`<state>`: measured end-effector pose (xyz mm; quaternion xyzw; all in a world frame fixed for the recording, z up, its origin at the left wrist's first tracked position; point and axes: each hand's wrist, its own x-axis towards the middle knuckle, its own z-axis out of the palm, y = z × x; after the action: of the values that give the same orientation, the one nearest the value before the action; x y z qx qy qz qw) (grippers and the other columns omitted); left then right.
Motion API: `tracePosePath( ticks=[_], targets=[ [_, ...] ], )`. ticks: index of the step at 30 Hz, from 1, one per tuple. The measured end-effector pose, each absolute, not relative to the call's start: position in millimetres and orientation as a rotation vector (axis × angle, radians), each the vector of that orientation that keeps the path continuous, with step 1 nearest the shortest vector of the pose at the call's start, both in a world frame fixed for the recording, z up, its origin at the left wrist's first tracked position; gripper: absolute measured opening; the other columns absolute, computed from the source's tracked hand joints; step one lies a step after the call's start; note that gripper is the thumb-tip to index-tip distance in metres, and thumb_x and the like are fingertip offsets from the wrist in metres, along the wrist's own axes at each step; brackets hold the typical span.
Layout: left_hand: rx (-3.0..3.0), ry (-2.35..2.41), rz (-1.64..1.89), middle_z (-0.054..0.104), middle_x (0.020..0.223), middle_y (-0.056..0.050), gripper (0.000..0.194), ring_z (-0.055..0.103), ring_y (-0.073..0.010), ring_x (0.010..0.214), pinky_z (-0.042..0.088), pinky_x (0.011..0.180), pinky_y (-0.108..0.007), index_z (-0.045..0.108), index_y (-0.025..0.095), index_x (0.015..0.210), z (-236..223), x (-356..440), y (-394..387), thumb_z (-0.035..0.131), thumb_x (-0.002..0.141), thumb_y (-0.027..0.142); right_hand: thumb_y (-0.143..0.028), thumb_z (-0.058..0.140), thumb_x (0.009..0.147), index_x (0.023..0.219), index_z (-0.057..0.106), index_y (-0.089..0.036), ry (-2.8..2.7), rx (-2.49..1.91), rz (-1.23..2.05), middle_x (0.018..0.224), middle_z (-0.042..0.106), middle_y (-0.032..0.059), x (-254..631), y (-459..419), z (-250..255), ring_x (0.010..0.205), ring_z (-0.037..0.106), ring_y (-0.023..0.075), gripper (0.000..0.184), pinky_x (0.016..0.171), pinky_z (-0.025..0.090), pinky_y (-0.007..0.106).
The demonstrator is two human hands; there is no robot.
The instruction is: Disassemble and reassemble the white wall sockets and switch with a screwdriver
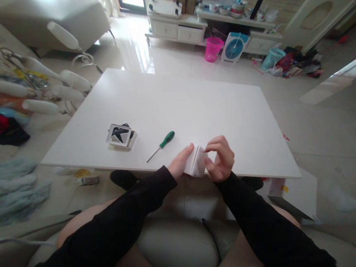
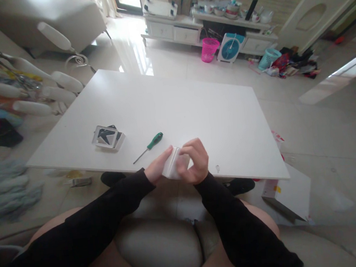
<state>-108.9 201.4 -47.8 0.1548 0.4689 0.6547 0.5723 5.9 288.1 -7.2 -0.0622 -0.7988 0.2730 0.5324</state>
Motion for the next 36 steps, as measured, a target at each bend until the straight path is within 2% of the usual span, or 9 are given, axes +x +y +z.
tracePosePath(
  ticks=[3,7,11,17,21,24,26,31,36],
  targets=[
    [0.778,1.195,1.488,0.067,0.103,-0.005,0.053,0.059,-0.0219,0.093,0.046,0.085,-0.034,0.068,0.019,0.114,-33.1,-119.3,201.1,0.058,0.092,0.066,-0.031,0.062,0.087,0.095,0.062,-0.023,-1.901,-0.268,0.774,0.084,0.056,0.0038,15.0,304.5,-5.6,0.078,0.053,0.0221,0.011,0.068,0.043,0.040],
    [1.013,1.132,1.417,0.066,0.113,-0.008,0.061,0.059,-0.0258,0.105,0.044,0.095,-0.038,0.060,0.022,0.133,-17.5,-116.7,188.4,0.051,0.095,0.069,-0.038,0.070,0.082,0.098,0.061,-0.023,-2.002,-0.146,0.816,0.087,0.058,0.0044,21.4,302.4,-1.7,0.079,0.055,0.0220,0.023,0.066,0.046,0.039],
    [1.040,1.143,1.391,0.061,0.128,-0.009,0.062,0.054,-0.0299,0.118,0.042,0.103,-0.041,0.060,0.025,0.136,-8.3,-107.7,177.2,0.062,0.089,0.066,-0.041,0.074,0.081,0.088,0.056,-0.024,-1.965,-0.121,0.720,0.079,0.055,0.0025,22.0,287.4,9.7,0.073,0.052,0.0203,0.026,0.059,0.043,0.035],
    [0.967,0.981,1.307,0.055,0.125,-0.011,0.089,0.057,-0.0286,0.111,0.048,0.093,-0.041,0.043,0.024,0.148,1.1,-101.8,173.2,0.078,0.077,0.064,-0.047,0.065,0.089,0.078,0.049,-0.025,-1.912,-0.104,0.625,0.067,0.049,-0.0009,21.4,277.0,27.0,0.059,0.046,0.0165,0.029,0.050,0.039,0.033],
    [0.953,0.966,1.342,0.053,0.125,-0.010,0.089,0.055,-0.0291,0.113,0.047,0.096,-0.044,0.040,0.024,0.150,-1.5,-96.9,169.9,0.076,0.079,0.065,-0.042,0.066,0.089,0.077,0.049,-0.025,-1.858,-0.105,0.589,0.064,0.047,-0.0019,20.2,272.1,29.1,0.056,0.045,0.0152,0.027,0.049,0.038,0.031],
    [0.915,0.933,1.406,0.054,0.130,-0.010,0.078,0.052,-0.0320,0.122,0.042,0.106,-0.048,0.045,0.024,0.147,-7.0,-89.3,169.2,0.072,0.083,0.060,-0.043,0.065,0.090,0.075,0.047,-0.025,-1.829,-0.130,0.553,0.063,0.046,-0.0022,17.7,269.4,27.0,0.054,0.043,0.0150,0.029,0.048,0.036,0.032],
    [0.862,0.886,1.473,0.056,0.127,-0.008,0.066,0.053,-0.0317,0.122,0.041,0.107,-0.047,0.053,0.025,0.139,-9.6,-83.7,171.3,0.070,0.084,0.057,-0.044,0.065,0.090,0.074,0.045,-0.026,-1.829,-0.151,0.535,0.061,0.045,-0.0022,16.3,268.6,25.0,0.054,0.043,0.0152,0.031,0.047,0.036,0.032],
    [0.712,0.857,1.609,0.058,0.102,-0.003,0.053,0.058,-0.0242,0.099,0.045,0.093,-0.037,0.060,0.022,0.115,-8.2,-75.7,180.5,0.075,0.076,0.056,-0.039,0.066,0.090,0.073,0.046,-0.026,-1.840,-0.196,0.551,0.061,0.046,-0.0019,14.0,268.5,19.3,0.055,0.044,0.0158,0.029,0.049,0.037,0.033],
    [0.697,0.931,1.621,0.057,0.096,-0.002,0.048,0.056,-0.0203,0.090,0.044,0.086,-0.032,0.059,0.021,0.111,-7.4,-76.6,183.6,0.074,0.079,0.053,-0.035,0.061,0.092,0.069,0.048,-0.025,-1.802,-0.204,0.642,0.059,0.045,-0.0016,9.7,272.9,9.5,0.055,0.044,0.0158,0.028,0.051,0.035,0.032]
  ],
)
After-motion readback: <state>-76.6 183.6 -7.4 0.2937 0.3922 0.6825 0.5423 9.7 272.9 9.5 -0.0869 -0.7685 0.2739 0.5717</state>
